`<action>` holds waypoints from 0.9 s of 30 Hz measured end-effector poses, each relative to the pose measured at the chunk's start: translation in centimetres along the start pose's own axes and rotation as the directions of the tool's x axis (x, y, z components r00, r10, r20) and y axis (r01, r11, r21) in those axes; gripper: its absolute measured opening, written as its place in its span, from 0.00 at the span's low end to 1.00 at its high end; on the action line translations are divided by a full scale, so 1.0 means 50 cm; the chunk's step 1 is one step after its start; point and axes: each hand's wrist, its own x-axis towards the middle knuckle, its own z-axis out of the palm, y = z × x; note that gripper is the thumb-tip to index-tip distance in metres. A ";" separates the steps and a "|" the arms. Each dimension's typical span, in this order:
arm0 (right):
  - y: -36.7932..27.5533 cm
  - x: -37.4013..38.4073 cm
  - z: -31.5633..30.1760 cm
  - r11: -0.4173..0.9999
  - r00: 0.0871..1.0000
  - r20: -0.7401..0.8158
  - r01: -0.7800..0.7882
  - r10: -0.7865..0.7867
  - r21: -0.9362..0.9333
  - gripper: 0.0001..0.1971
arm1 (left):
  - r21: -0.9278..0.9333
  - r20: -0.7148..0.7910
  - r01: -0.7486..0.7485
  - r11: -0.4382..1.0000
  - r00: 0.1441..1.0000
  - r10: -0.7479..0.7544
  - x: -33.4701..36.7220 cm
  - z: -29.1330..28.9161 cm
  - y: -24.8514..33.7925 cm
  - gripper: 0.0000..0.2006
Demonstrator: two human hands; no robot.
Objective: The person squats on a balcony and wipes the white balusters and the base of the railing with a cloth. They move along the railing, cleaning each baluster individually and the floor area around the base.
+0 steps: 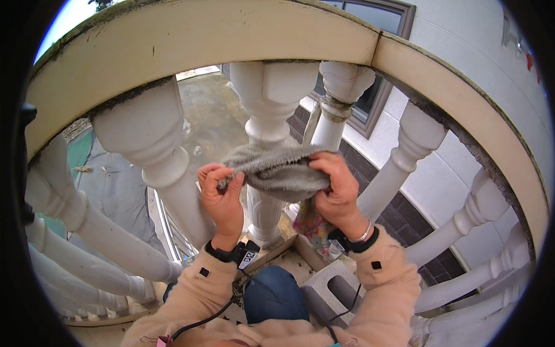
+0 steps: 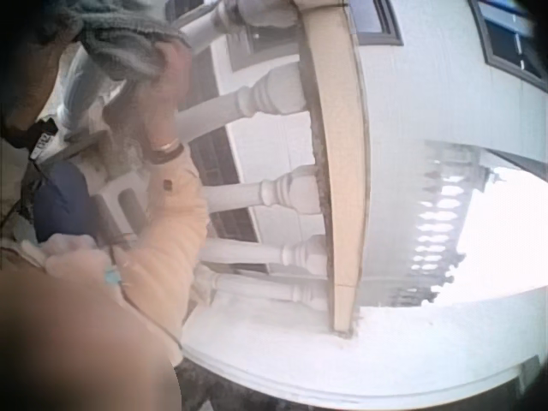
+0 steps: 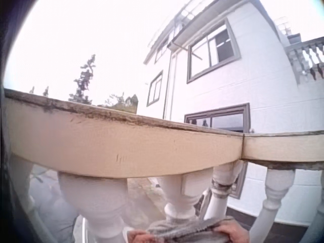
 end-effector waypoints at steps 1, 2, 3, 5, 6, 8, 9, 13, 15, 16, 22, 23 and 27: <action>0.005 0.047 0.000 0.978 0.976 -0.121 0.165 -0.181 -0.130 0.22 | -0.130 -0.062 -0.023 0.991 0.998 0.015 0.029 0.025 0.022 0.09; 0.015 0.093 0.007 0.913 0.907 -0.213 0.301 -0.363 -0.275 0.23 | -0.247 -0.141 -0.024 0.969 0.990 -0.012 0.060 0.054 0.038 0.10; 0.030 0.136 0.017 0.897 0.865 -0.302 0.302 -0.400 -0.323 0.27 | -0.185 -0.181 -0.147 0.972 0.977 0.113 0.100 0.078 0.042 0.10; 0.062 0.175 0.084 0.966 0.847 -0.463 0.230 -0.260 -0.120 0.34 | -0.139 -0.179 -0.184 0.973 0.971 0.158 0.135 0.103 0.040 0.11; 0.078 0.168 0.138 0.981 0.874 -0.483 0.134 -0.051 0.139 0.37 | -0.144 -0.129 -0.131 0.981 0.985 0.113 0.137 0.112 0.029 0.12; 0.100 0.096 0.224 0.973 0.884 -0.413 0.165 -0.218 -0.160 0.37 | -0.093 -0.031 -0.302 0.949 0.953 0.301 0.122 0.108 -0.008 0.19; 0.118 0.055 0.254 0.984 0.928 -0.343 0.100 -0.145 -0.147 0.36 | -0.108 0.012 -0.270 0.957 0.962 0.273 0.108 0.105 -0.031 0.19; 0.183 -0.121 0.268 0.989 0.987 0.152 -0.064 0.044 0.133 0.30 | -0.044 0.011 -0.049 0.998 0.999 0.050 0.009 0.082 -0.113 0.14; 0.173 -0.201 0.267 0.995 0.957 0.284 -0.082 0.060 0.065 0.27 | 0.087 0.075 -0.045 0.995 0.996 0.038 -0.062 0.044 -0.129 0.12; 0.163 -0.238 0.261 0.998 0.964 0.263 -0.056 0.048 0.025 0.29 | 0.154 0.110 -0.029 0.988 0.994 0.012 -0.097 0.017 -0.132 0.14; 0.189 -0.314 0.206 0.889 0.846 0.401 -0.436 0.351 0.140 0.20 | 0.597 0.381 -0.060 0.800 0.899 -0.217 -0.223 -0.104 -0.160 0.09; 0.199 -0.285 0.192 0.849 0.819 0.413 -0.500 0.398 0.173 0.17 | 0.587 0.421 -0.054 0.808 0.872 -0.248 -0.212 -0.105 -0.157 0.09; 0.159 -0.082 0.104 0.787 0.787 0.196 -0.609 0.585 0.096 0.08 | 0.274 0.189 0.407 0.871 0.865 -0.464 -0.093 -0.043 -0.074 0.08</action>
